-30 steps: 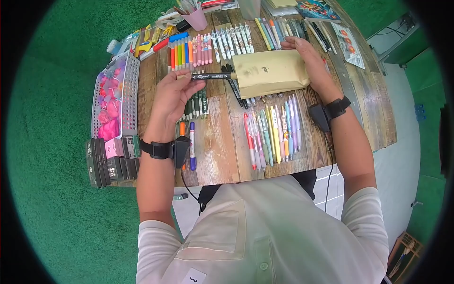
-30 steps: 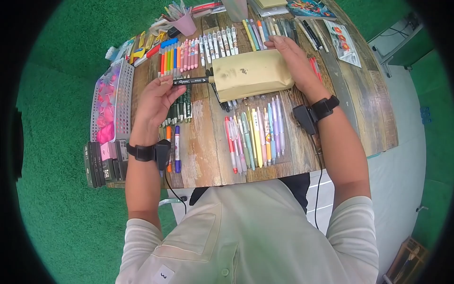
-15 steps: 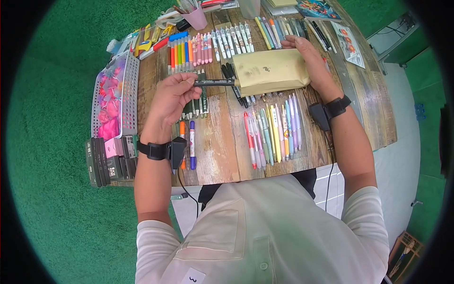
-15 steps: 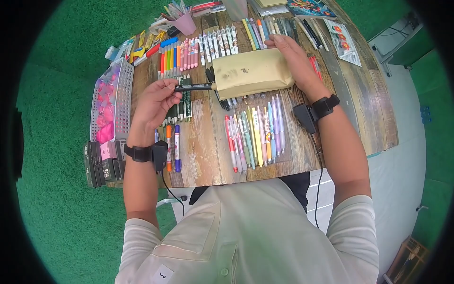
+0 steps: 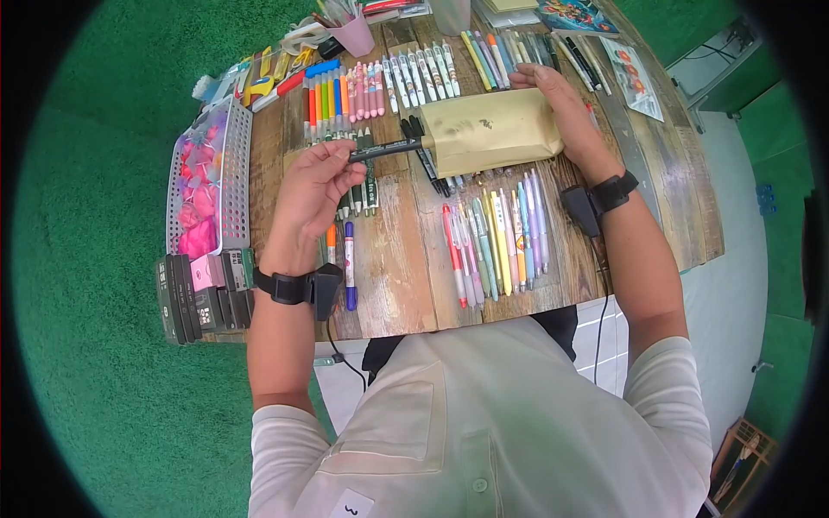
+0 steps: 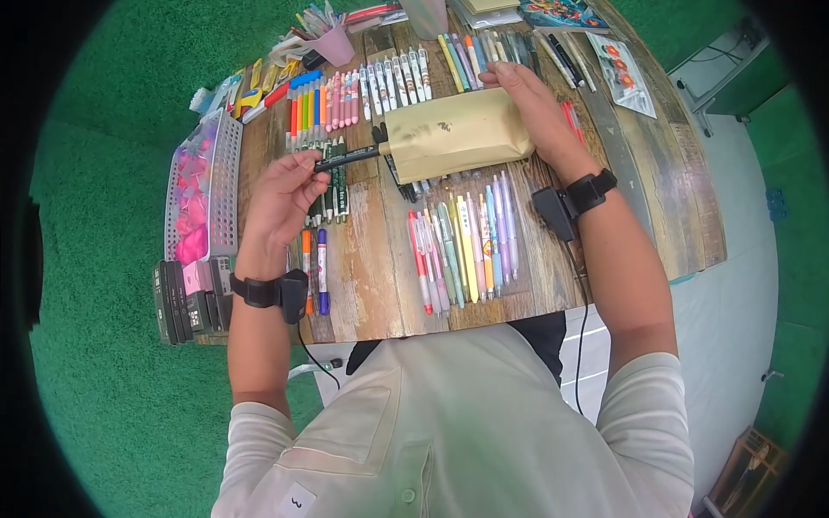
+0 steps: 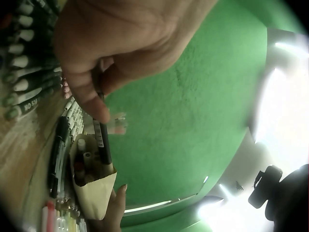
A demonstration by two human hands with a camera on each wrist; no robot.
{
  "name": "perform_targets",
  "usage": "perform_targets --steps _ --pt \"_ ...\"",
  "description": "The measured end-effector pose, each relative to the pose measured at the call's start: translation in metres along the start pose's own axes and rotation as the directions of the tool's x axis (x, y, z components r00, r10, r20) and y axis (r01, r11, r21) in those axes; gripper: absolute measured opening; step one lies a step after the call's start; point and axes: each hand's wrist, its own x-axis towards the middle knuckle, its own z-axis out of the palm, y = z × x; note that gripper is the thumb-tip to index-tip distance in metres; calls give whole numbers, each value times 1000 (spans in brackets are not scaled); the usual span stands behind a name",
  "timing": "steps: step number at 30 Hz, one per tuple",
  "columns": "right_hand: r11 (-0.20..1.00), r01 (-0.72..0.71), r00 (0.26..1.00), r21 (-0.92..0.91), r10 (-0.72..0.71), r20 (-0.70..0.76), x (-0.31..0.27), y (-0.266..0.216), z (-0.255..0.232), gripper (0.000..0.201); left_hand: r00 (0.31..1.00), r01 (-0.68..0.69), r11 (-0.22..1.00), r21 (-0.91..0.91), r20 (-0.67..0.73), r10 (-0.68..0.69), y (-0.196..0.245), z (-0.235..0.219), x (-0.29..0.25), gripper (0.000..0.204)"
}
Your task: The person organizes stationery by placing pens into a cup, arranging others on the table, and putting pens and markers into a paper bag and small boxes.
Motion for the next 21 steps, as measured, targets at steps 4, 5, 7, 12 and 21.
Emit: perform_targets --steps 4,5,7,12,21 --pt "1000 8 1000 -4 -8 -11 2 5 -1 59 995 -63 998 6 -82 63 -3 4 1 20" --pt "1000 16 1000 24 -15 -20 3 7 -1 60 994 -64 998 6 -84 64 -4 5 2 20" --pt "1000 19 1000 21 -18 -19 2 8 -1 61 980 -124 992 4 -158 123 -7 10 7 20" --pt "1000 19 1000 -19 -19 0 2 6 -2 56 975 -156 985 79 -148 167 -10 24 18 21" --pt "999 31 1000 -32 -31 5 2 7 -2 56 987 -139 963 230 -45 154 -11 68 22 23"
